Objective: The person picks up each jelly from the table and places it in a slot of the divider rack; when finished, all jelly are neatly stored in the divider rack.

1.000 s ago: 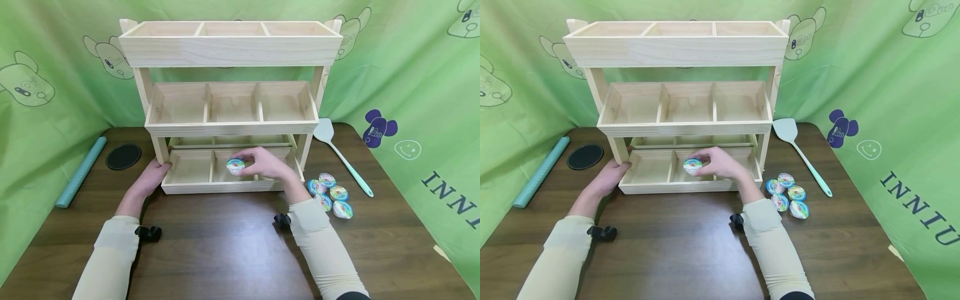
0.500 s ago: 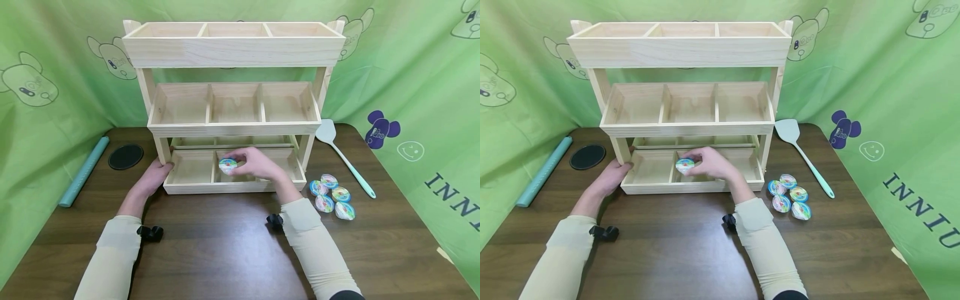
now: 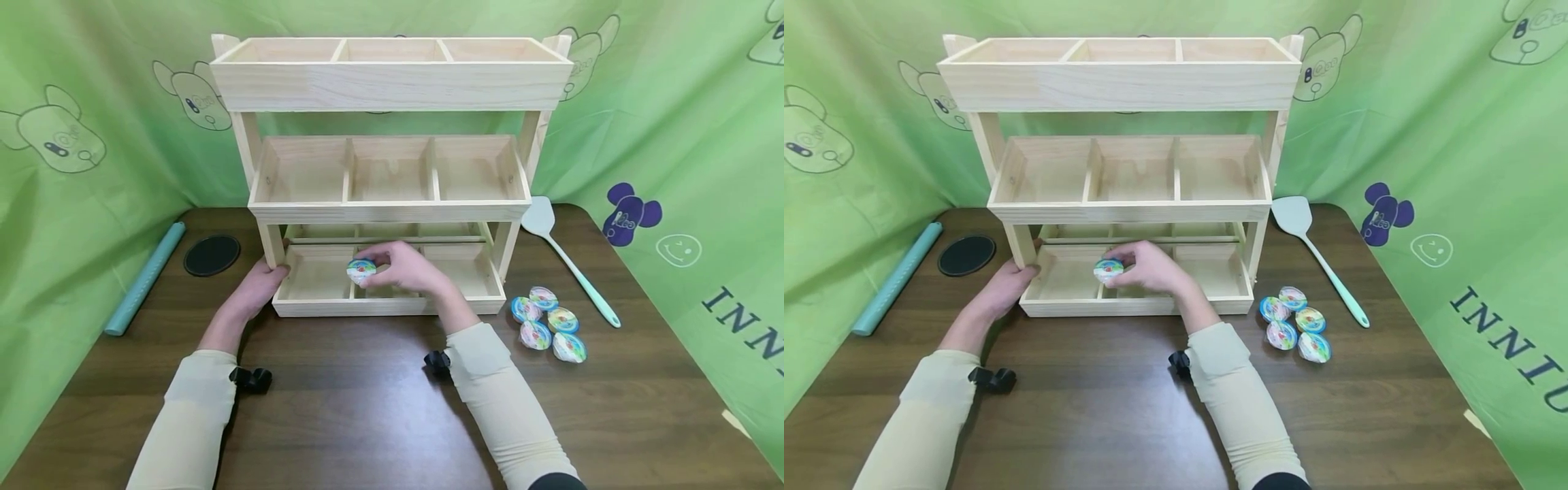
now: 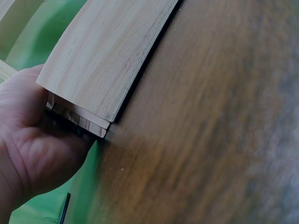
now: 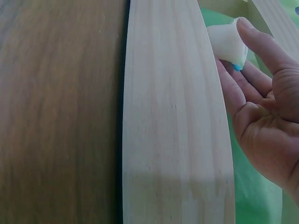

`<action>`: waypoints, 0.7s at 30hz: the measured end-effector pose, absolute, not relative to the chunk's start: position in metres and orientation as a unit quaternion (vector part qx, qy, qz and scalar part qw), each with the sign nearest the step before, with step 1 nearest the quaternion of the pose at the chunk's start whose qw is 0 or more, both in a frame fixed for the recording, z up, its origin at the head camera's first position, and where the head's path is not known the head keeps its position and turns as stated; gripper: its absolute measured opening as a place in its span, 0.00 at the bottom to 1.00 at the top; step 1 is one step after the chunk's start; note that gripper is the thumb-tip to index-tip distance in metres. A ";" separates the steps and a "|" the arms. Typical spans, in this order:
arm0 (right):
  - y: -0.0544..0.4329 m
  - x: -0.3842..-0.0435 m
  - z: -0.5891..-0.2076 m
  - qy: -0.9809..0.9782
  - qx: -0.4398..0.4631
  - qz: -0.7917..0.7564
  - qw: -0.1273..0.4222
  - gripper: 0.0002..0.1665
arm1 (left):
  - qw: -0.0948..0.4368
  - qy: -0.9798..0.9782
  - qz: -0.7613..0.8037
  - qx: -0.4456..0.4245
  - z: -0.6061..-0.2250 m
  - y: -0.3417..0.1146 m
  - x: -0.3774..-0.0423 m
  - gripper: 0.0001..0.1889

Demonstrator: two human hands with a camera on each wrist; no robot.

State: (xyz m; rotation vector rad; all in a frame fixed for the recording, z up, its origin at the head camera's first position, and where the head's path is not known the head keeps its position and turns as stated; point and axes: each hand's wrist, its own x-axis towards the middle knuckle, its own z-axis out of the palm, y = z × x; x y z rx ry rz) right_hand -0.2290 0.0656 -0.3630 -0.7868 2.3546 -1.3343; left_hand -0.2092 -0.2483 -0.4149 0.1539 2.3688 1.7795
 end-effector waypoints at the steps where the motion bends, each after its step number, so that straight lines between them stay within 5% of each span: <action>1: 0.064 -0.229 -0.363 0.824 -0.275 -0.470 0.160 0.32 | 0.087 0.794 0.599 0.051 -0.415 -0.248 -0.209 0.36; 21: 0.025 -0.234 -0.369 0.824 -0.291 -0.465 0.143 0.31 | 0.089 0.795 0.600 0.031 -0.418 -0.248 -0.210 0.33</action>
